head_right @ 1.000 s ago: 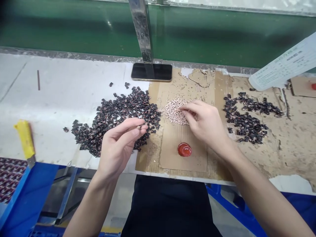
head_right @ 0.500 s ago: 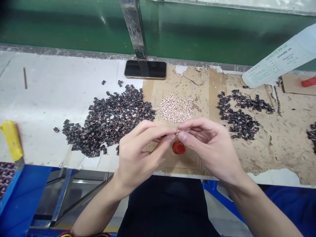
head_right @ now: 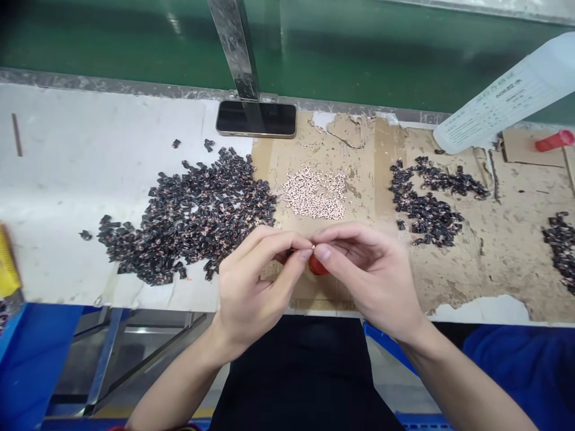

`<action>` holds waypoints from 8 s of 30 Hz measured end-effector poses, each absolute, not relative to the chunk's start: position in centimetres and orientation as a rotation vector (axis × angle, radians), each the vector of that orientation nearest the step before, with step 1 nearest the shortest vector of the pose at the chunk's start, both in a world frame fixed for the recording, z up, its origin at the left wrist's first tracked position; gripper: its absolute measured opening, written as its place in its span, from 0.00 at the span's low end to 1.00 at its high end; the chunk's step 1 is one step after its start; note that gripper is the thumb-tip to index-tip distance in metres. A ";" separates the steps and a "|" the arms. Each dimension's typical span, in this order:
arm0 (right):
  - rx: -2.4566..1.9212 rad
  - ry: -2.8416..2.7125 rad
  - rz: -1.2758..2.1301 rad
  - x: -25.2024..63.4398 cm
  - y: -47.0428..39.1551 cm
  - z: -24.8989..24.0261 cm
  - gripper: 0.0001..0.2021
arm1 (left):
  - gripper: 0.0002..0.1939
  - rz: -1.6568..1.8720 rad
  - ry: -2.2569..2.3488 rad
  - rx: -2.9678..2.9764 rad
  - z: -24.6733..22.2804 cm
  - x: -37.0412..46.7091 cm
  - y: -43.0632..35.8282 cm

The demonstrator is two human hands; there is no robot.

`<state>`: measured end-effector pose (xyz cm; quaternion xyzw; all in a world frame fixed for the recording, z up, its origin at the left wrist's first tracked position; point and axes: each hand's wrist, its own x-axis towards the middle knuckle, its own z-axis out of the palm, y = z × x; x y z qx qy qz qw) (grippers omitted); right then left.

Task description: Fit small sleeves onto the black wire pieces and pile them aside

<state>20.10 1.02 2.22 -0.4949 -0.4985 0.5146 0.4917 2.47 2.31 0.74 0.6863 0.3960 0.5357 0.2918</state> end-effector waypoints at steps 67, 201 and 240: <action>-1.366 -1.437 0.900 20.5 -2.3 2.7 0.18 | 0.06 0.911 0.784 0.493 1.1 2.7 0.6; -1.370 -1.626 0.871 20.5 -2.2 3.5 0.11 | 0.08 0.895 0.824 0.645 0.6 2.3 0.8; -1.138 -1.620 0.629 20.1 -1.5 3.3 0.27 | 0.05 0.998 0.716 0.628 2.7 3.0 -0.5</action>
